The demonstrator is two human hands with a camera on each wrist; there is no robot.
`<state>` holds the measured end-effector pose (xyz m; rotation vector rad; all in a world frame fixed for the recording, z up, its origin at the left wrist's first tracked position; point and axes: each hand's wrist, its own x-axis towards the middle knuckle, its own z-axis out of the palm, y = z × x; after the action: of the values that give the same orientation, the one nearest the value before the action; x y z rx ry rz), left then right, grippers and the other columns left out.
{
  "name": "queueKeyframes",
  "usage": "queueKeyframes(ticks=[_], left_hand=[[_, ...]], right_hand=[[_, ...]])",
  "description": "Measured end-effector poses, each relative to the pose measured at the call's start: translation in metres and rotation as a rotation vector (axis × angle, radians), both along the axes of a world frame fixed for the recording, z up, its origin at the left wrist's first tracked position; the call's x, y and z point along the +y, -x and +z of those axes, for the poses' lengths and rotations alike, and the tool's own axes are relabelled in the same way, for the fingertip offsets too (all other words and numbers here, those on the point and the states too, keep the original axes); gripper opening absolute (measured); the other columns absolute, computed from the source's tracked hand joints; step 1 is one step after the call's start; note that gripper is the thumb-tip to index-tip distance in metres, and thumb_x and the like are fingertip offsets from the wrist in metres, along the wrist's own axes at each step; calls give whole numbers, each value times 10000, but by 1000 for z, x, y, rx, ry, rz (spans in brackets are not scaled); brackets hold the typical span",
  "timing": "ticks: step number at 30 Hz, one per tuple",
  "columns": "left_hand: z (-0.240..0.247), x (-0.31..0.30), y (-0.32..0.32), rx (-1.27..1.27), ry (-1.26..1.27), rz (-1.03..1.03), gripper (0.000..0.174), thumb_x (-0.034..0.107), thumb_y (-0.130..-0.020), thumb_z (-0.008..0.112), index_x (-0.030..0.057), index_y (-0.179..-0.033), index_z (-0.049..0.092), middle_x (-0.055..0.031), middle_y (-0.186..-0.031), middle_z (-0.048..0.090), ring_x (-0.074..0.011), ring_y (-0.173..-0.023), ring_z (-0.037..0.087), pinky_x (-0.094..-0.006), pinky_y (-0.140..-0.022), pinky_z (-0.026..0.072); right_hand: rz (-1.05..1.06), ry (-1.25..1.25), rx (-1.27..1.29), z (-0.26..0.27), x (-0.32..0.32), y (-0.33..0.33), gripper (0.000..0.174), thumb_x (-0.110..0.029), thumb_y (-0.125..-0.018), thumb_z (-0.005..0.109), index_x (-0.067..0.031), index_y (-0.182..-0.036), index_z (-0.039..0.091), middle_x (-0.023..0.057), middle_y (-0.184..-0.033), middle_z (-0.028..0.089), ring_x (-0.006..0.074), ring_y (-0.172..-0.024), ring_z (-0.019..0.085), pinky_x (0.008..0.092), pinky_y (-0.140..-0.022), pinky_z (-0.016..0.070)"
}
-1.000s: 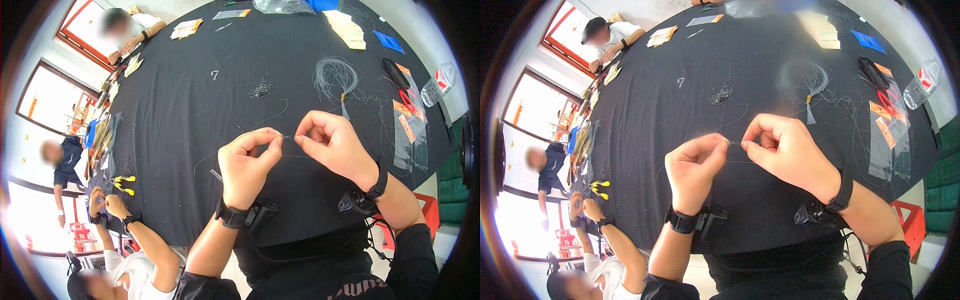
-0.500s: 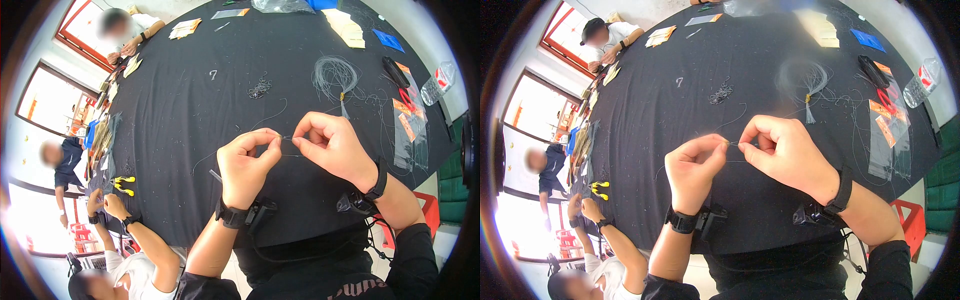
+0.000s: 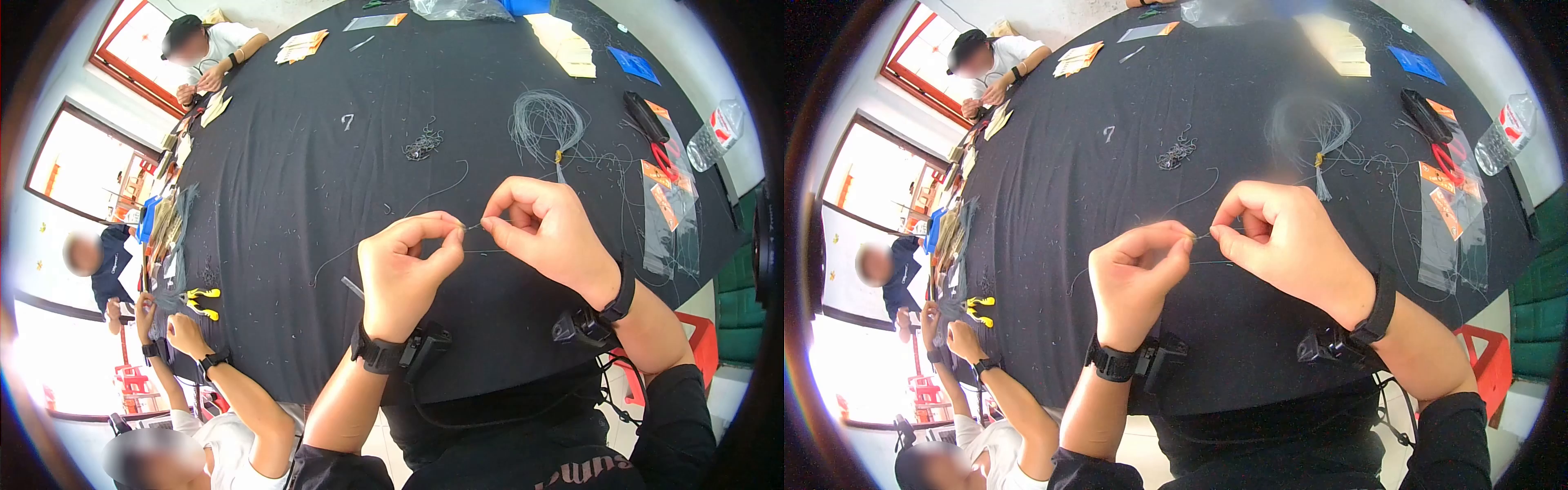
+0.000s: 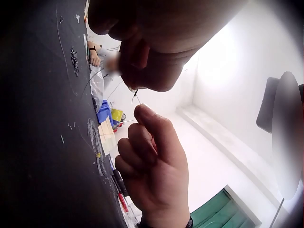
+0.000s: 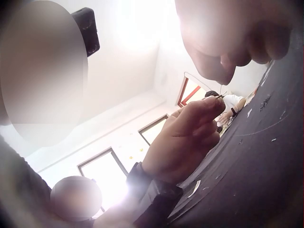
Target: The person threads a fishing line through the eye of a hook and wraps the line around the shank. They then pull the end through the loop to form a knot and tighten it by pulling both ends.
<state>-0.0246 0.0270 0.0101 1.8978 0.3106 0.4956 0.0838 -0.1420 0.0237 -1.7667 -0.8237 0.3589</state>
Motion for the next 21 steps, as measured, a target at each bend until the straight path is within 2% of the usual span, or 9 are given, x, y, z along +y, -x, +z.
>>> queueKeyframes(ticks=[11, 14, 17, 21], left_hand=[[0, 1, 0, -4, 23, -37, 75, -5, -828, 731, -24, -899, 742, -72, -950, 741, -98, -854, 658, -238, -772, 517], [-7, 1, -1, -58, 24, -24, 102, 38, -781, 747, 31, -881, 764, -35, -910, 757, -6, -577, 446, -195, -505, 347], [-1, 1, 1, 17, 25, -52, 84, -17, -833, 726, -35, -915, 734, -77, -957, 737, -99, -863, 655, -240, -776, 518], [-3, 2, 0, -12, 41, -114, 90, -32, -838, 720, -38, -927, 729, -81, -964, 735, -96, -849, 652, -235, -758, 518]], right_hand=[[21, 28, 12, 3, -2, -3, 85, -85, -827, 710, -17, -840, 660, -50, -550, 440, 29, -517, 367, 248, -489, 295], [26, 39, 15, 4, -2, -3, 87, -84, -818, 711, -15, -840, 662, -46, -553, 450, 30, -519, 378, 245, -490, 306], [26, 42, 4, 4, -2, -4, 88, -84, -816, 713, -15, -840, 664, -43, -554, 458, 31, -520, 387, 244, -490, 311], [28, 49, 6, 4, -2, -4, 81, -82, -824, 712, -16, -841, 668, -44, -561, 471, 30, -526, 395, 242, -492, 313]])
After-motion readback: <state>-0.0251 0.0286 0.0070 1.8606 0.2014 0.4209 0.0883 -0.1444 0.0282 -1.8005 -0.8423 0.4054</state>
